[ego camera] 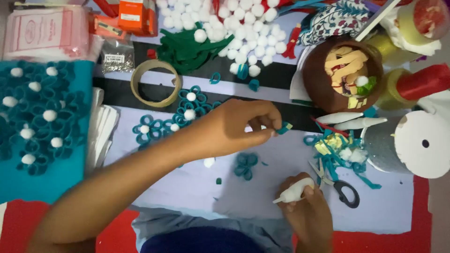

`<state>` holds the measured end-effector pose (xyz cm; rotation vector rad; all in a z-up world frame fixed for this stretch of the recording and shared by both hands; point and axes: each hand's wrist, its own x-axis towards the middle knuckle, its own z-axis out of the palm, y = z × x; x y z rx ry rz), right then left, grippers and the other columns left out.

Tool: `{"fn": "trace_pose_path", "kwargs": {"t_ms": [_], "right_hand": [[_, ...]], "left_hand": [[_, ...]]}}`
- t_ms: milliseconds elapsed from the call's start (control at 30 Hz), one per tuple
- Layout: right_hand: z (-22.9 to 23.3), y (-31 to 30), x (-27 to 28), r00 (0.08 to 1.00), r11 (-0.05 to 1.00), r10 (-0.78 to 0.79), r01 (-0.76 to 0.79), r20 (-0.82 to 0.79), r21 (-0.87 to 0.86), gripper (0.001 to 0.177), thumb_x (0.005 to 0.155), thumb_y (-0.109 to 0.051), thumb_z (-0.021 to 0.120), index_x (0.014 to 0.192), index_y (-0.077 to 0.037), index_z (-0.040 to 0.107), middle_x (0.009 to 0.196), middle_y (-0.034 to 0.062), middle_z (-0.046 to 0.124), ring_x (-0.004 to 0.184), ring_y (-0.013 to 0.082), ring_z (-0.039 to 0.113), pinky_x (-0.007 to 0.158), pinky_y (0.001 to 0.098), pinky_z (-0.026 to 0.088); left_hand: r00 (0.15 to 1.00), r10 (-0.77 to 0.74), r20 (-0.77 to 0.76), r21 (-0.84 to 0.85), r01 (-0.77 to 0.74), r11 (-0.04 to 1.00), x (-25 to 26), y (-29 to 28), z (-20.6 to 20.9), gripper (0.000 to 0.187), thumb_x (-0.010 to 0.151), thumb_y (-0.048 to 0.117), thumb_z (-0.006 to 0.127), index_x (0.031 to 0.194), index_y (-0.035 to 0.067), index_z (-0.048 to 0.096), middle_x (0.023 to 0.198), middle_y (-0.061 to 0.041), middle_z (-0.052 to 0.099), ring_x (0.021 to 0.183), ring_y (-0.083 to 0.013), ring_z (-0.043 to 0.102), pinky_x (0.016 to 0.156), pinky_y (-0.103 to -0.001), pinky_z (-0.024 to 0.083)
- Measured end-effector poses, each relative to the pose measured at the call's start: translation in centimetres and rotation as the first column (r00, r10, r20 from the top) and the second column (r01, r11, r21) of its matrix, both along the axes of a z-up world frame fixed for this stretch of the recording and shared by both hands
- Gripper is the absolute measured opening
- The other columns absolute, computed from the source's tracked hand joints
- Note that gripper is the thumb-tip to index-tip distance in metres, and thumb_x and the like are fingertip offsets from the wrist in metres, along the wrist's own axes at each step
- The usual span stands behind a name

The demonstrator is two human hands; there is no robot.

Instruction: Assembling decorative flowers by gluing white pom-poms onto blue foam rings.

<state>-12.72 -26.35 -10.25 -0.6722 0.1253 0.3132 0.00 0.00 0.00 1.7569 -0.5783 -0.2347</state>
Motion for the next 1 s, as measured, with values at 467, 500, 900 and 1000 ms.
{"fn": "trace_pose_path", "kwargs": {"t_ms": [467,500,900,1000], "right_hand": [[0.3,0.4,-0.9,0.993,0.975,-0.119,0.117,-0.004,-0.188,0.022,0.102,-0.019,0.064,0.110,0.002,0.060,0.085,0.0132,0.061,0.077,0.0172,0.055,0.066,0.0301,0.042],[0.1,0.2,-1.1,0.977,0.935,-0.212,0.194,-0.029,-0.297,0.023,0.099,-0.017,0.068,0.111,0.001,0.059,0.089,0.0140,0.061,0.081,0.0179,0.059,0.067,0.0302,0.044],[3.2,0.4,1.9,0.973,0.822,-0.213,0.133,-0.083,-0.554,0.038,0.093,-0.017,0.054,0.112,0.015,0.056,0.115,0.0246,0.050,0.100,0.0285,0.044,0.082,0.0404,0.034],[8.6,5.5,4.6,0.942,0.317,-0.301,-0.050,-0.150,-0.947,0.033,0.089,0.000,0.056,0.121,0.002,0.066,0.117,0.0174,0.071,0.110,0.0251,0.064,0.099,0.0356,0.045]], "left_hand": [[0.907,0.058,0.416,0.458,-0.265,0.848,-8.7,1.4,-2.3,0.018,0.088,0.008,0.063,0.105,0.010,0.068,0.098,-0.004,0.064,0.087,-0.0213,0.058,0.091,-0.042,0.033],[0.916,0.086,0.391,0.428,-0.264,0.865,-8.9,1.3,-2.3,0.017,0.090,0.008,0.066,0.106,0.009,0.071,0.102,-0.003,0.066,0.088,-0.0199,0.058,0.091,-0.041,0.033],[0.899,0.261,0.350,0.392,-0.394,0.831,-12.3,0.9,-3.6,0.013,0.089,0.018,0.071,0.102,0.014,0.072,0.101,0.000,0.064,0.090,-0.0197,0.054,0.091,-0.043,0.032],[0.907,0.266,0.327,0.368,-0.382,0.848,-12.2,0.8,-3.4,0.009,0.090,0.015,0.063,0.097,0.015,0.070,0.105,0.000,0.065,0.088,-0.0181,0.053,0.088,-0.041,0.030]]}}
